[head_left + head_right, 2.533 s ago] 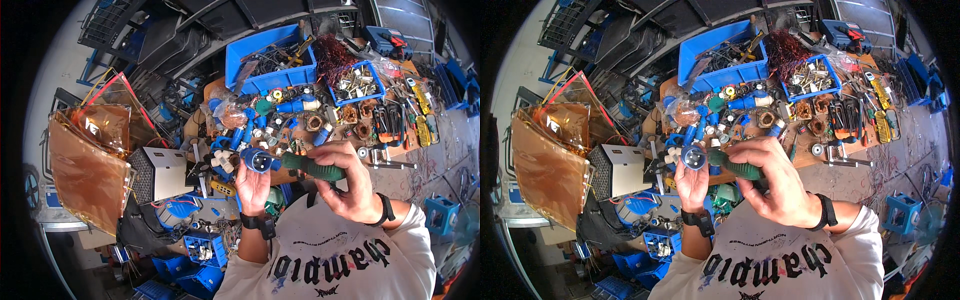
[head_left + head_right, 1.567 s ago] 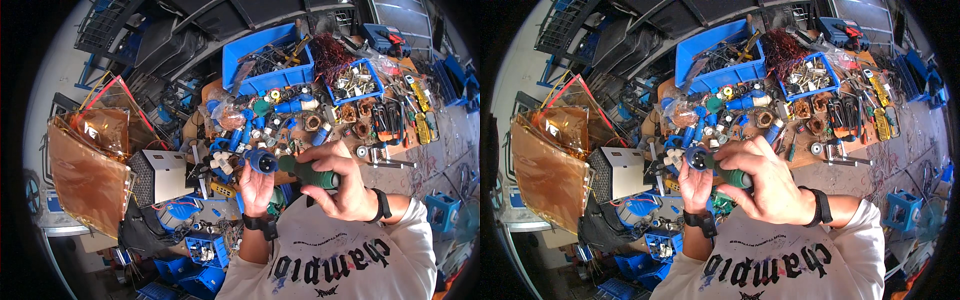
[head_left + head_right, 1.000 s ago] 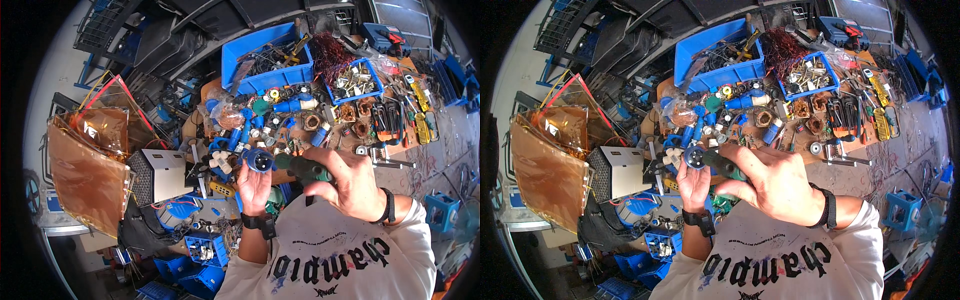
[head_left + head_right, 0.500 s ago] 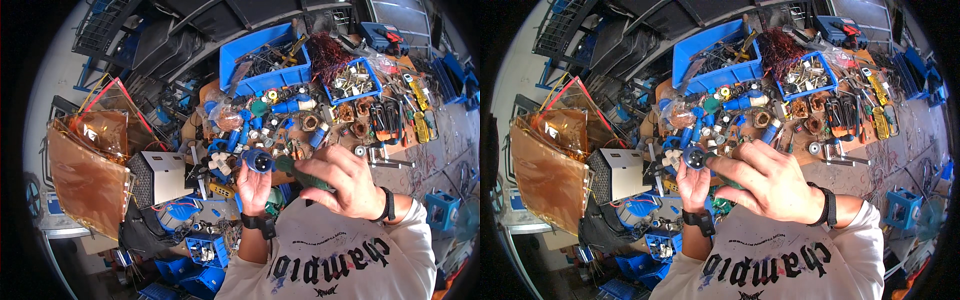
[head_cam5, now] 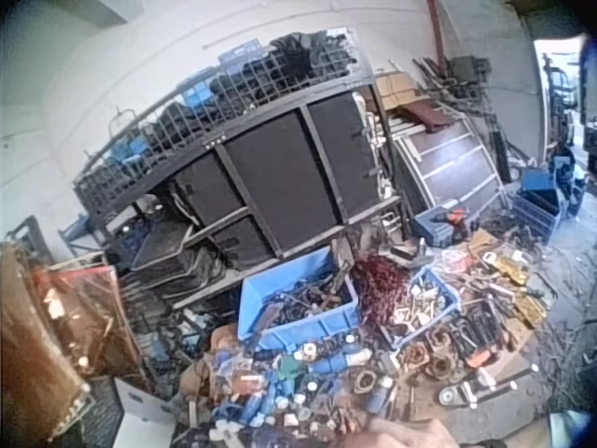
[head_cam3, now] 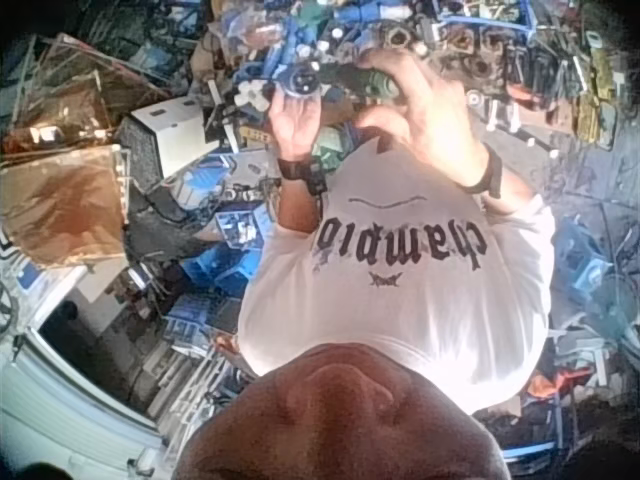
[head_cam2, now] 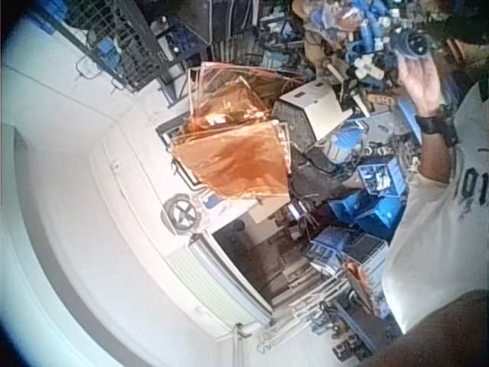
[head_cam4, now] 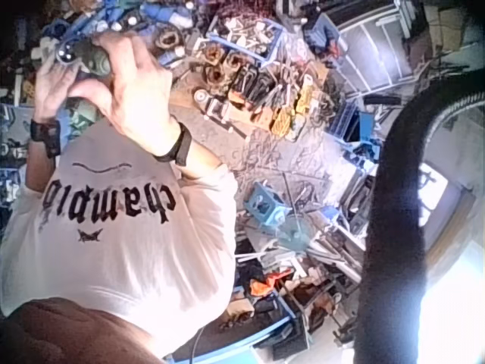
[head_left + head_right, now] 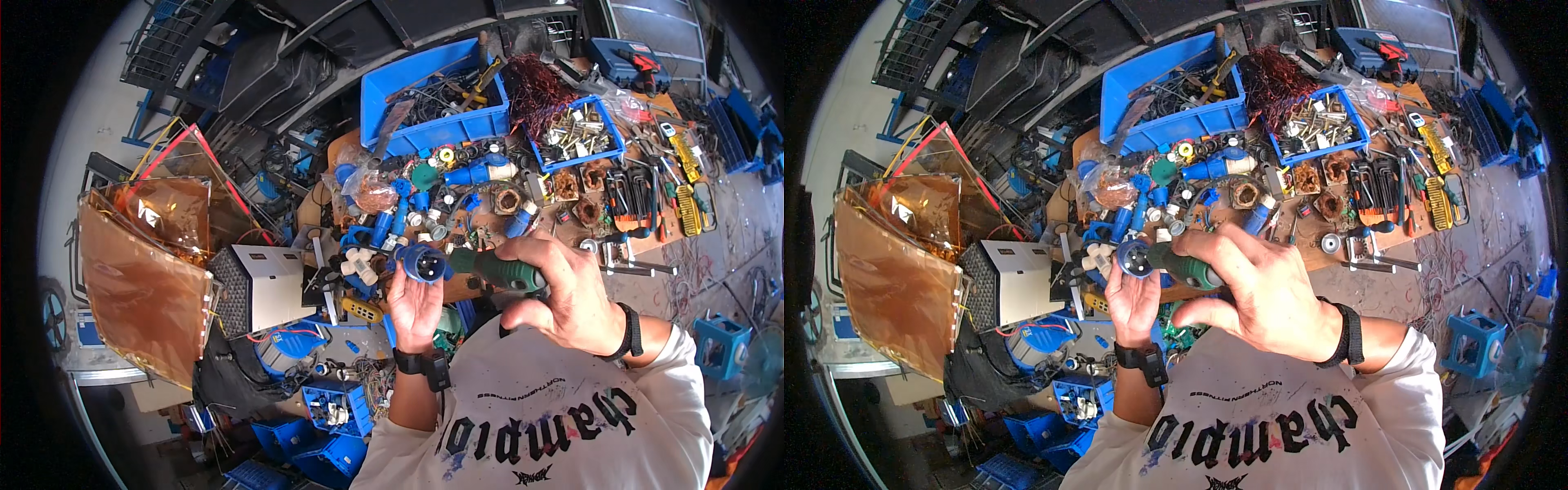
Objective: The person uses a screwdriver to manipulate the internal components of a blue electrical connector. They walk through a cluttered workshop to retrieve a second connector from a pile of wires and return to the workbench. The person then uses the screwdriver to adjust the terminals inside the second connector.
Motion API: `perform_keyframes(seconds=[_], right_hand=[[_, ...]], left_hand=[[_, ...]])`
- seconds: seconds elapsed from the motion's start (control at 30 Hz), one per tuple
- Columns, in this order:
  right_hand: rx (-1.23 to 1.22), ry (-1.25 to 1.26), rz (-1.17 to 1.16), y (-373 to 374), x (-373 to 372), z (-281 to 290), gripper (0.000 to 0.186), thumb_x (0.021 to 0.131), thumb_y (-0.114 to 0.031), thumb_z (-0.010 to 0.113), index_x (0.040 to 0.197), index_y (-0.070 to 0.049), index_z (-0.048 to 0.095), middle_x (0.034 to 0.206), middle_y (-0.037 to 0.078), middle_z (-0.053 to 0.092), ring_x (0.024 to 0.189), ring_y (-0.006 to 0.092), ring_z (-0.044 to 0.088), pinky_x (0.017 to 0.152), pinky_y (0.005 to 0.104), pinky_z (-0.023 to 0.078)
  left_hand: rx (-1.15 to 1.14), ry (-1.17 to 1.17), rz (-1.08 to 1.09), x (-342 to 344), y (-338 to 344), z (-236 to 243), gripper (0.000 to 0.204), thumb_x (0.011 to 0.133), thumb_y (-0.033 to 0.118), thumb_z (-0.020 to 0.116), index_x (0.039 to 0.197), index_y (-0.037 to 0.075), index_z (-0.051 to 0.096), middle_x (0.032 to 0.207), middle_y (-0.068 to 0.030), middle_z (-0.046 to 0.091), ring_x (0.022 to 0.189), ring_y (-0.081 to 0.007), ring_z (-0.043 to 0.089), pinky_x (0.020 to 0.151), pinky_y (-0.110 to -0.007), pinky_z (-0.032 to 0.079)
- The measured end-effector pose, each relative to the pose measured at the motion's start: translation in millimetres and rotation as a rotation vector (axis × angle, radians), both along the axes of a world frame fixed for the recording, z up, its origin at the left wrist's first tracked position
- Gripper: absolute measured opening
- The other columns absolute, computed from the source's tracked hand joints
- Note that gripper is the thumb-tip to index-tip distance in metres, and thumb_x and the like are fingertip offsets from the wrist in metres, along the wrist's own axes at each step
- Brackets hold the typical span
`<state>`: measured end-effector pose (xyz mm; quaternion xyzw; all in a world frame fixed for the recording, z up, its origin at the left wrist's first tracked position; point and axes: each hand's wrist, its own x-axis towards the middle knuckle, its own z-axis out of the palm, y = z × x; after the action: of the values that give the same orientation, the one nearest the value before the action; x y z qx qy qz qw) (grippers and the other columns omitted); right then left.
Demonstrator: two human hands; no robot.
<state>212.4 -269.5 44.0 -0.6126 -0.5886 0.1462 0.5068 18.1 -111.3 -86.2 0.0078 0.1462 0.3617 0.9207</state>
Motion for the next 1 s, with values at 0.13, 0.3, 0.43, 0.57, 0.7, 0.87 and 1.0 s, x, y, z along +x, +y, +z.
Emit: perform_keyframes(seconds=[0.13,0.3,0.43,0.57,0.7,0.87,1.0], right_hand=[[0.045,-0.101,0.028,-0.6,-0.6,-4.9,0.033,0.079,-0.021,0.07,0.109,-0.011,0.06,0.094,0.009,0.056,0.081,0.027,0.062,0.062,0.036,0.052],[0.046,-0.074,0.112,-1.6,-0.2,9.6,0.039,0.073,0.003,0.06,0.107,-0.015,0.062,0.111,0.013,0.053,0.095,0.0318,0.06,0.077,0.0404,0.053],[0.161,-0.08,0.133,0.8,0.1,3.5,0.032,0.077,-0.002,0.065,0.107,-0.013,0.062,0.111,0.011,0.056,0.096,0.0306,0.06,0.079,0.0389,0.051],[0.191,0.035,0.069,2.8,-7.1,-5.7,0.03,0.079,-0.008,0.069,0.108,-0.008,0.059,0.11,0.01,0.059,0.097,0.0293,0.059,0.081,0.0377,0.048],[0.19,-0.018,0.118,4.7,-2.7,-1.6,0.036,0.074,-0.001,0.065,0.108,-0.006,0.057,0.108,0.013,0.061,0.096,0.0296,0.058,0.084,0.0388,0.047],[0.278,0.099,0.109,5.8,-8.2,-4.4,0.028,0.074,0.0,0.062,0.101,-0.006,0.058,0.106,0.014,0.061,0.094,0.0302,0.058,0.082,0.0402,0.047],[0.335,0.014,0.053,6.7,-13.5,-3.5,0.024,0.076,-0.001,0.062,0.1,-0.006,0.059,0.106,0.014,0.061,0.091,0.0299,0.059,0.081,0.0399,0.047]], left_hand=[[0.0,-0.013,-0.003,-3.1,0.8,-5.7,0.034,0.097,0.019,0.052,0.125,-0.001,0.052,0.13,-0.0189,0.053,0.125,-0.0313,0.048,0.108,-0.048,0.039],[0.024,0.038,0.008,-5.5,2.9,-3.3,0.033,0.095,0.016,0.056,0.124,0.0,0.053,0.13,-0.0178,0.054,0.124,-0.031,0.049,0.108,-0.047,0.039],[-0.001,-0.012,-0.022,-5.3,0.0,-4.1,0.033,0.095,0.015,0.056,0.124,0.0,0.053,0.129,-0.0173,0.055,0.124,-0.0304,0.049,0.108,-0.047,0.038],[0.008,0.008,-0.01,-5.6,0.5,-5.0,0.033,0.095,0.015,0.056,0.124,0.001,0.053,0.128,-0.017,0.055,0.123,-0.0303,0.049,0.109,-0.047,0.037],[-0.025,-0.065,0.014,-9.5,2.5,-7.8,0.036,0.098,0.02,0.05,0.125,-0.004,0.05,0.133,-0.0214,0.05,0.126,-0.0346,0.047,0.107,-0.049,0.04],[-0.046,-0.042,-0.017,-11.2,2.6,-4.7,0.034,0.095,0.016,0.055,0.124,-0.001,0.053,0.129,-0.0189,0.053,0.124,-0.0319,0.048,0.108,-0.046,0.038],[-0.052,-0.123,-0.027,-14.6,5.3,-5.4,0.036,0.097,0.018,0.051,0.125,-0.004,0.05,0.134,-0.0213,0.049,0.128,-0.0343,0.044,0.107,-0.047,0.04]])
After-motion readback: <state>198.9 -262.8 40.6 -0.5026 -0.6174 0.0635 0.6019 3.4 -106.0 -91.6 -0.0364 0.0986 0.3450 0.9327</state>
